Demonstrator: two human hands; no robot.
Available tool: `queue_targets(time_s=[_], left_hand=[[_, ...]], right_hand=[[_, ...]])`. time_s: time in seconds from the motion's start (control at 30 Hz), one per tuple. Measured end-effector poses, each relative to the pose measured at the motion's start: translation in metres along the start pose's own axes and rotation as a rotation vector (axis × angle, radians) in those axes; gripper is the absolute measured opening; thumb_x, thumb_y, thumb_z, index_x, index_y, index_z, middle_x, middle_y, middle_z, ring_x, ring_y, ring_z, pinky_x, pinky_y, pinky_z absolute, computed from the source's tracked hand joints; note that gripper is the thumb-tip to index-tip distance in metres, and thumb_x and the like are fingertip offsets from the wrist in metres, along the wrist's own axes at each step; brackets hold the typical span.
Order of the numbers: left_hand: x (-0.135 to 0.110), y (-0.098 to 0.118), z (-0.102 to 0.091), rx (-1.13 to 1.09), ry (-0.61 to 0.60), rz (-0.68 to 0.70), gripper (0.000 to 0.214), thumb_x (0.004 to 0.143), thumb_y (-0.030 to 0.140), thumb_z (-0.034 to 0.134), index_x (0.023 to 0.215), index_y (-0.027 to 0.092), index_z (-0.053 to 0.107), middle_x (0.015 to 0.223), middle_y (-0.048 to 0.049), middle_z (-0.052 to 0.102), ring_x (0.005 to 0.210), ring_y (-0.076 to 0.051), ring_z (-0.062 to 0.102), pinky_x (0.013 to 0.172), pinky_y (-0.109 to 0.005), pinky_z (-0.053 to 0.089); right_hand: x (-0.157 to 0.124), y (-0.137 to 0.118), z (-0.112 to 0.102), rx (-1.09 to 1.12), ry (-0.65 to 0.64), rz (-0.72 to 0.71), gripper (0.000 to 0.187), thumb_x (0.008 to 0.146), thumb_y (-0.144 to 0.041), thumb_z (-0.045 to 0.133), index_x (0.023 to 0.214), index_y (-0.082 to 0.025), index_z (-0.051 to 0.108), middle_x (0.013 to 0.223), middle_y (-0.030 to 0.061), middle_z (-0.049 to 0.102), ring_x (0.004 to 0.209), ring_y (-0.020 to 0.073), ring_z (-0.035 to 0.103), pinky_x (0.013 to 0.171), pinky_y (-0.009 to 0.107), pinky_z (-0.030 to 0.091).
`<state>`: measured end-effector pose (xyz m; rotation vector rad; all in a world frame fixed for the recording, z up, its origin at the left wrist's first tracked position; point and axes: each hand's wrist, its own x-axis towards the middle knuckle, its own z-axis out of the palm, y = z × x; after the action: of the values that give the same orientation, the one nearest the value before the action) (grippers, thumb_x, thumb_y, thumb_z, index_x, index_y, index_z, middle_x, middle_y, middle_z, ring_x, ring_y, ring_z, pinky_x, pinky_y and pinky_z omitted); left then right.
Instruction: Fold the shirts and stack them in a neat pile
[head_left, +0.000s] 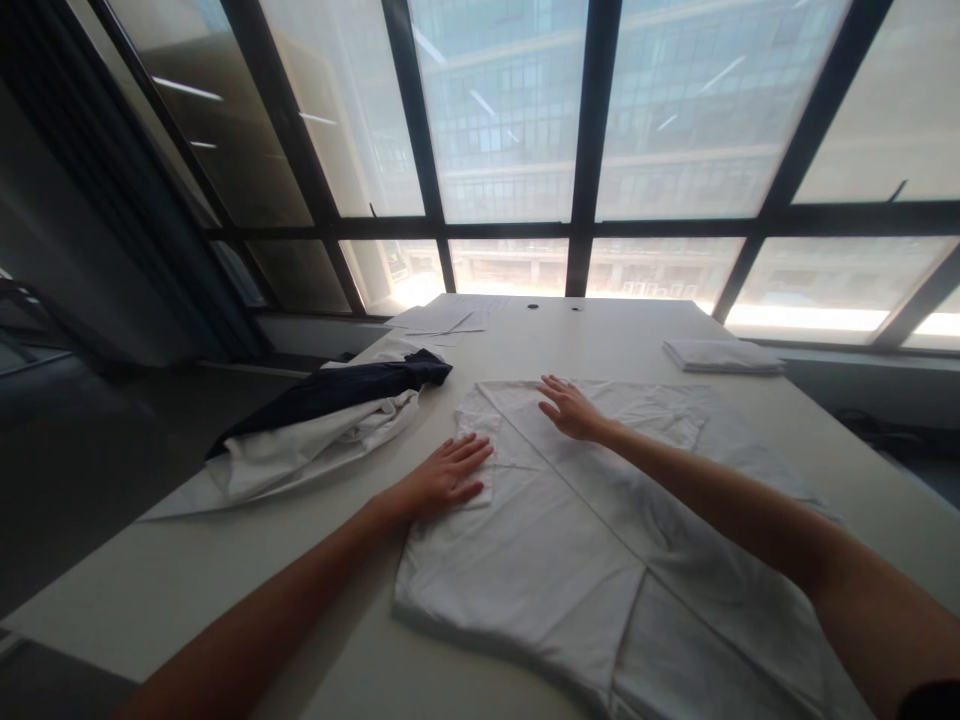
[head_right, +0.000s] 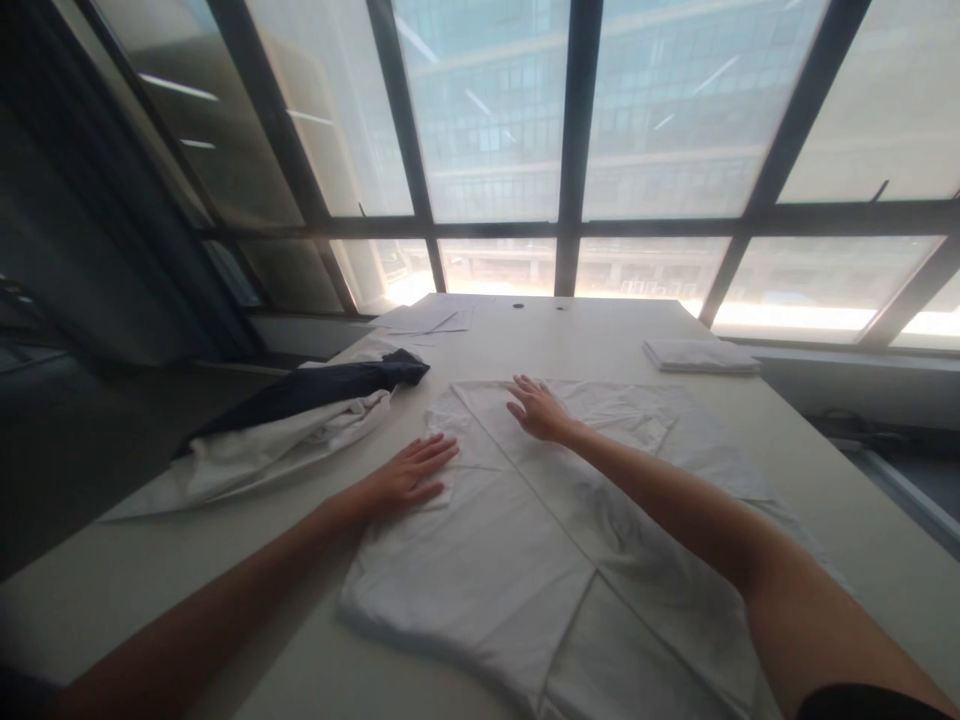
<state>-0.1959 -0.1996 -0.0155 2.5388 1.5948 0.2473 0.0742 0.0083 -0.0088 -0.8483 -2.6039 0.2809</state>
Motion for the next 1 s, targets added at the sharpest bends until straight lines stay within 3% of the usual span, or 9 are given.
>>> queue_targets(time_s=[0.13, 0.27, 0.37, 0.53, 0.7, 0.83, 1.0], left_hand=[[0.001, 0.000, -0.003, -0.011, -0.005, -0.003, 0.060, 0.103, 0.051, 0.046, 0.158, 0.034, 0.030, 0.163, -0.0078, 0.030, 0.152, -0.031, 0.022, 0.122, -0.055, 0.017], [0.002, -0.003, -0.013, -0.004, -0.083, -0.028, 0.064, 0.102, 0.057, 0.043, 0.159, 0.034, 0.028, 0.165, -0.0063, 0.026, 0.154, -0.030, 0.016, 0.122, -0.055, 0.010], [0.010, -0.006, -0.024, -0.014, -0.096, -0.032, 0.065, 0.100, 0.061, 0.045, 0.156, 0.032, 0.036, 0.161, -0.0084, 0.035, 0.152, -0.030, 0.025, 0.122, -0.055, 0.010], [0.052, -0.009, -0.025, 0.052, 0.104, -0.150, 0.055, 0.105, 0.051, 0.036, 0.148, 0.021, 0.049, 0.151, -0.0158, 0.050, 0.144, -0.030, 0.041, 0.120, -0.056, 0.021], [0.088, -0.008, -0.001, 0.148, 0.080, -0.293, 0.057, 0.104, 0.045, 0.036, 0.149, 0.011, 0.045, 0.155, -0.0226, 0.041, 0.147, -0.032, 0.034, 0.119, -0.058, 0.023], [0.087, -0.012, 0.011, 0.157, 0.081, -0.306, 0.058, 0.104, 0.045, 0.035, 0.152, 0.012, 0.041, 0.158, -0.0211, 0.037, 0.149, -0.030, 0.031, 0.120, -0.056, 0.022], [0.080, -0.014, 0.011, 0.189, 0.067, -0.312, 0.057, 0.104, 0.046, 0.033, 0.153, 0.017, 0.041, 0.160, -0.0177, 0.035, 0.150, -0.030, 0.029, 0.119, -0.057, 0.022]], right_hand=[[-0.049, 0.039, -0.015, -0.048, -0.067, -0.001, 0.054, 0.103, -0.041, 0.038, 0.152, -0.021, 0.044, 0.164, 0.0124, 0.029, 0.153, 0.0256, 0.019, 0.121, 0.054, 0.019], [-0.090, 0.069, -0.026, -0.076, -0.112, 0.031, 0.056, 0.102, -0.044, 0.036, 0.152, -0.020, 0.044, 0.163, 0.0134, 0.030, 0.153, 0.0265, 0.019, 0.121, 0.054, 0.019], [-0.109, 0.085, -0.032, -0.082, -0.107, 0.062, 0.055, 0.102, -0.044, 0.036, 0.151, -0.021, 0.047, 0.162, 0.0140, 0.032, 0.152, 0.0281, 0.023, 0.121, 0.054, 0.022], [-0.119, 0.094, -0.033, -0.092, -0.069, 0.077, 0.053, 0.102, -0.042, 0.037, 0.148, -0.021, 0.050, 0.160, 0.0141, 0.036, 0.150, 0.0283, 0.028, 0.120, 0.053, 0.026], [-0.119, 0.089, -0.031, -0.091, -0.043, 0.108, 0.054, 0.101, -0.041, 0.039, 0.147, -0.017, 0.052, 0.158, 0.0149, 0.039, 0.149, 0.0284, 0.030, 0.121, 0.051, 0.026], [-0.119, 0.088, -0.032, -0.076, -0.001, 0.131, 0.053, 0.098, -0.039, 0.042, 0.146, -0.019, 0.053, 0.155, 0.0138, 0.043, 0.147, 0.0275, 0.035, 0.121, 0.048, 0.029], [-0.119, 0.091, -0.030, -0.080, -0.011, 0.123, 0.053, 0.099, -0.039, 0.041, 0.146, -0.019, 0.054, 0.155, 0.0150, 0.044, 0.146, 0.0282, 0.036, 0.121, 0.050, 0.030]])
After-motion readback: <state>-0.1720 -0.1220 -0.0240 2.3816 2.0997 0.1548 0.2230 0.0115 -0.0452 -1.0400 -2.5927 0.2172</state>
